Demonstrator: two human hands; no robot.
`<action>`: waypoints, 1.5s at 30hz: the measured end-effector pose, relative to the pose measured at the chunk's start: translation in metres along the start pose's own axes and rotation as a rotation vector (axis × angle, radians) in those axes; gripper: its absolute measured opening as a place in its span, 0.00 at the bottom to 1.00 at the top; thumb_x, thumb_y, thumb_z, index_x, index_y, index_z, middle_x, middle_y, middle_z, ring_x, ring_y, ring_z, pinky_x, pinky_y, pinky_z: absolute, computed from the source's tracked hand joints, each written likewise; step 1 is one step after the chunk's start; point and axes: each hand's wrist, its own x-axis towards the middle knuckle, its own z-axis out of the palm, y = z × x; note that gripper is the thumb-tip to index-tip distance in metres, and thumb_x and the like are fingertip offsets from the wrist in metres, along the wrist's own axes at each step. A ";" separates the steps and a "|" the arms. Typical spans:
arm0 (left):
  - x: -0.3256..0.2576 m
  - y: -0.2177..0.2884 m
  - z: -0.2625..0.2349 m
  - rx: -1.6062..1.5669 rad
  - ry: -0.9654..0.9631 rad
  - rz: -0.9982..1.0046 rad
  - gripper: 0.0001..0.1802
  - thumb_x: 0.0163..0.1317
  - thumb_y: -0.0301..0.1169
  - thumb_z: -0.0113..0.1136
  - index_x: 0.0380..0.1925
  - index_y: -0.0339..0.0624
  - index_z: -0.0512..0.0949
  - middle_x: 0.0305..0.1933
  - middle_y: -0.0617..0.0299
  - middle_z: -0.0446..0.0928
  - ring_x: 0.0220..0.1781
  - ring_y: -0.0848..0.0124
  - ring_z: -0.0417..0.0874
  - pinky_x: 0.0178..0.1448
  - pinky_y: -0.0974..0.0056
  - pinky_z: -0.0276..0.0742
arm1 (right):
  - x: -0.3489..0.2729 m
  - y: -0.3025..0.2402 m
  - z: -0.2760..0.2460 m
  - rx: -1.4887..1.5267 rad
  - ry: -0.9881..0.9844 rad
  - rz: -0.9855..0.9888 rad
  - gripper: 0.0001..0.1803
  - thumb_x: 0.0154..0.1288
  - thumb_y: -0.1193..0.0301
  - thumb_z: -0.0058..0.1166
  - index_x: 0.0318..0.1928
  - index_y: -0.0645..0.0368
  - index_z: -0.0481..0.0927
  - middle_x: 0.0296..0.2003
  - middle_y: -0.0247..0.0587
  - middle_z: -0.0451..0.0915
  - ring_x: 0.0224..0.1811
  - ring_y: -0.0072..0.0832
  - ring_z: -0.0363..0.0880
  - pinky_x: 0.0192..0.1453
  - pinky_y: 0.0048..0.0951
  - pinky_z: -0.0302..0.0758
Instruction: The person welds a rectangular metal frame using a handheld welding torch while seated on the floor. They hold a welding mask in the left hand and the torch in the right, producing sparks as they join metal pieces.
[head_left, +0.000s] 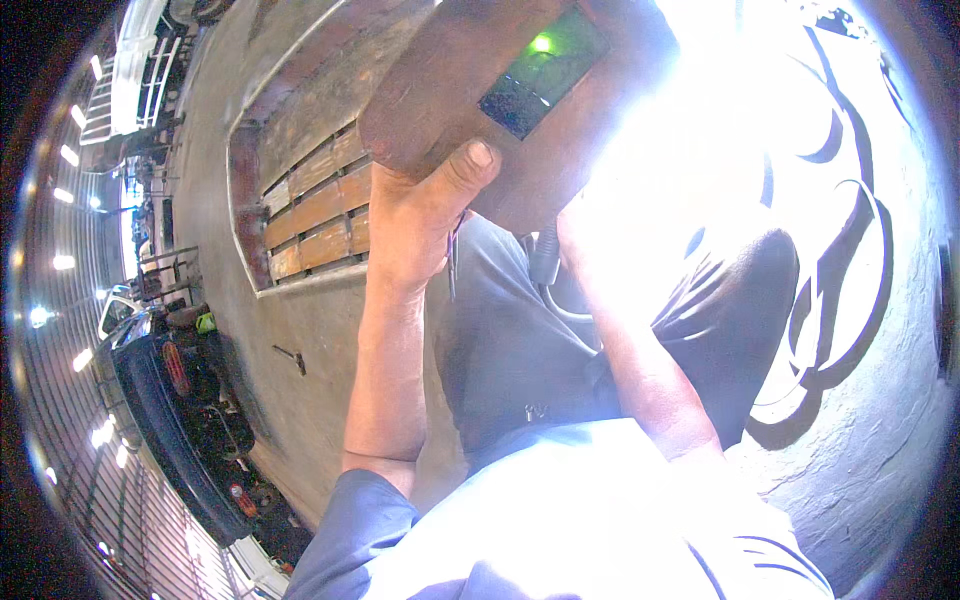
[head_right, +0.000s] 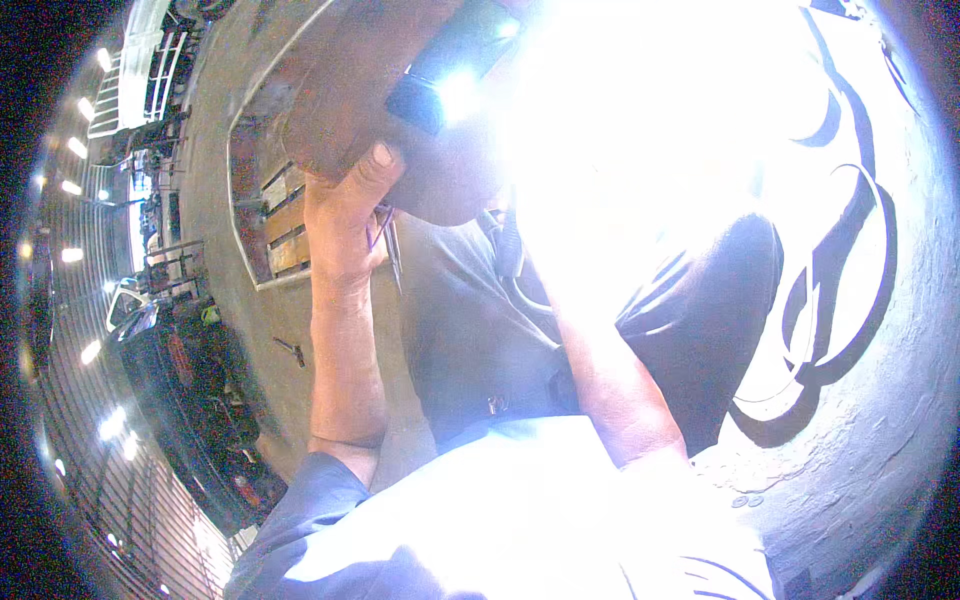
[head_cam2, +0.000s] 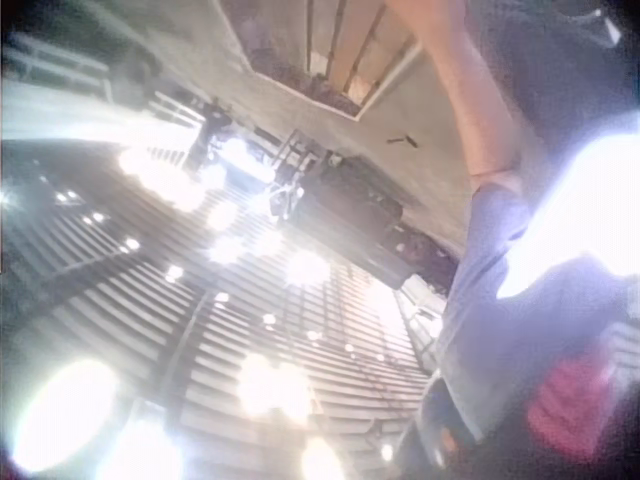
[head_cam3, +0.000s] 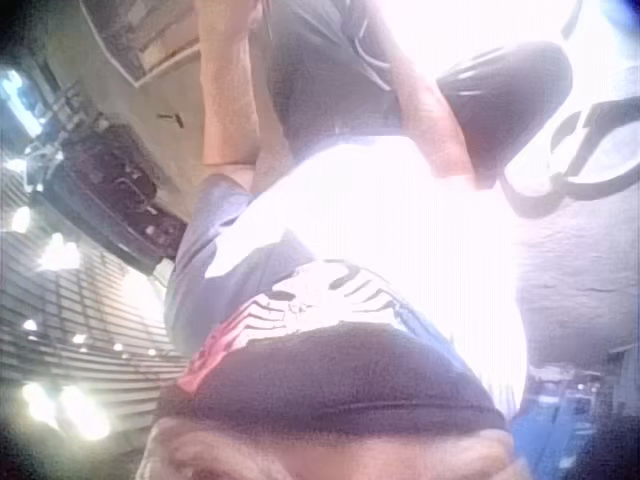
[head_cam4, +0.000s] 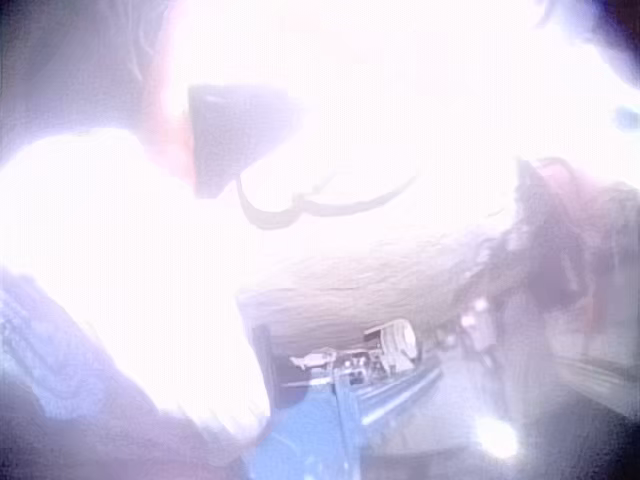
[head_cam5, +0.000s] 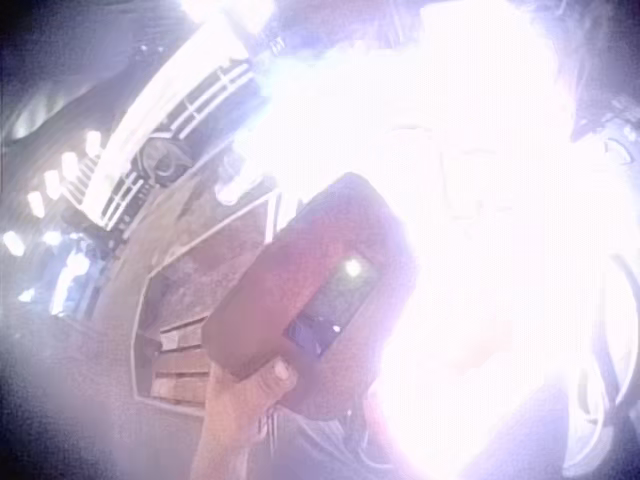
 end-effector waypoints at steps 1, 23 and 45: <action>0.000 0.003 0.010 -0.023 0.073 0.093 0.23 0.57 0.32 0.71 0.51 0.37 0.76 0.44 0.60 0.79 0.43 0.69 0.79 0.47 0.64 0.77 | -0.003 0.002 0.000 0.043 0.001 0.015 0.12 0.70 0.66 0.50 0.49 0.59 0.72 0.31 0.43 0.78 0.24 0.27 0.77 0.27 0.30 0.77; 0.000 0.017 -0.043 0.053 0.235 0.148 0.20 0.62 0.37 0.64 0.48 0.36 0.74 0.40 0.56 0.77 0.36 0.66 0.81 0.38 0.62 0.80 | -0.011 -0.009 0.016 -0.129 0.086 -0.034 0.13 0.67 0.62 0.55 0.44 0.58 0.74 0.27 0.35 0.75 0.20 0.23 0.73 0.21 0.27 0.72; -0.016 0.033 -0.025 0.092 -0.171 0.009 0.31 0.51 0.37 0.75 0.52 0.34 0.76 0.46 0.59 0.81 0.48 0.67 0.80 0.54 0.62 0.75 | 0.027 0.037 -0.009 -0.474 0.033 -0.301 0.26 0.68 0.63 0.53 0.61 0.65 0.68 0.56 0.51 0.73 0.58 0.41 0.70 0.61 0.38 0.70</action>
